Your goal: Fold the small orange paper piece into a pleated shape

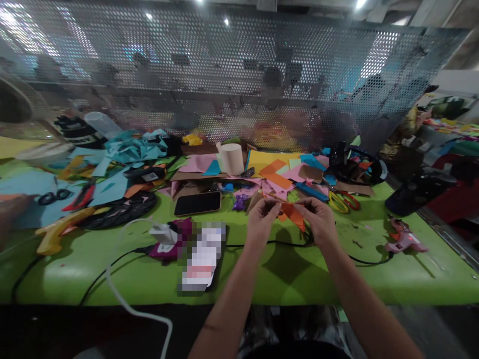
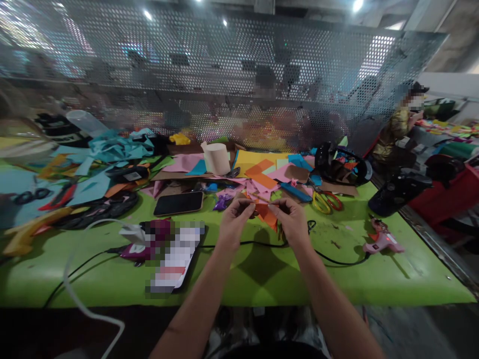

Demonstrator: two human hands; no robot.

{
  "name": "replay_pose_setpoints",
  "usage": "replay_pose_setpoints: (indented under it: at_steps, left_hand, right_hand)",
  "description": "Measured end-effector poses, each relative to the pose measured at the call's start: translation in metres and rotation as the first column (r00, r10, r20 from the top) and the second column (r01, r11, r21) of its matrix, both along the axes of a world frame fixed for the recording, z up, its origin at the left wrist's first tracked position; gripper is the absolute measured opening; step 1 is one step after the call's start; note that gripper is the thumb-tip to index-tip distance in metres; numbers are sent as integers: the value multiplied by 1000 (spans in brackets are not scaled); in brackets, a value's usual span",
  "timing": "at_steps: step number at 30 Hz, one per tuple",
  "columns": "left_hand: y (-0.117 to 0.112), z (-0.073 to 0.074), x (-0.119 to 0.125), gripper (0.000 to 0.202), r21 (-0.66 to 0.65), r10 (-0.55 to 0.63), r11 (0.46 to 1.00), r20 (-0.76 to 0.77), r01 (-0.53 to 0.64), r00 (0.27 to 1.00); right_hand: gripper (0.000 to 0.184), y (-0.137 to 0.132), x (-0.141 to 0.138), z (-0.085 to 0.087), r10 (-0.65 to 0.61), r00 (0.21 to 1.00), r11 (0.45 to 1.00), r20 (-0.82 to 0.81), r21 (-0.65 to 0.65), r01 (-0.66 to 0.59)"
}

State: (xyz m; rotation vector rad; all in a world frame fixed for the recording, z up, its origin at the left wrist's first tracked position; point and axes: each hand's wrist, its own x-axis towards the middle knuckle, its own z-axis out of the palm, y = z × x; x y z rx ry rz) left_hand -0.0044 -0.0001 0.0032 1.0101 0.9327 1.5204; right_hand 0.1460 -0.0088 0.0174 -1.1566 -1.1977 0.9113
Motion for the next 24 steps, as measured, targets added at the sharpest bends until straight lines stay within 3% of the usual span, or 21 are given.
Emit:
replay_pose_setpoints:
  at_steps: [24]
  left_hand:
    - [2, -1, -3, 28, 13, 33, 999, 26, -33, 999]
  right_hand:
    - [22, 2, 1, -4, 20, 999, 1000, -50, -19, -21]
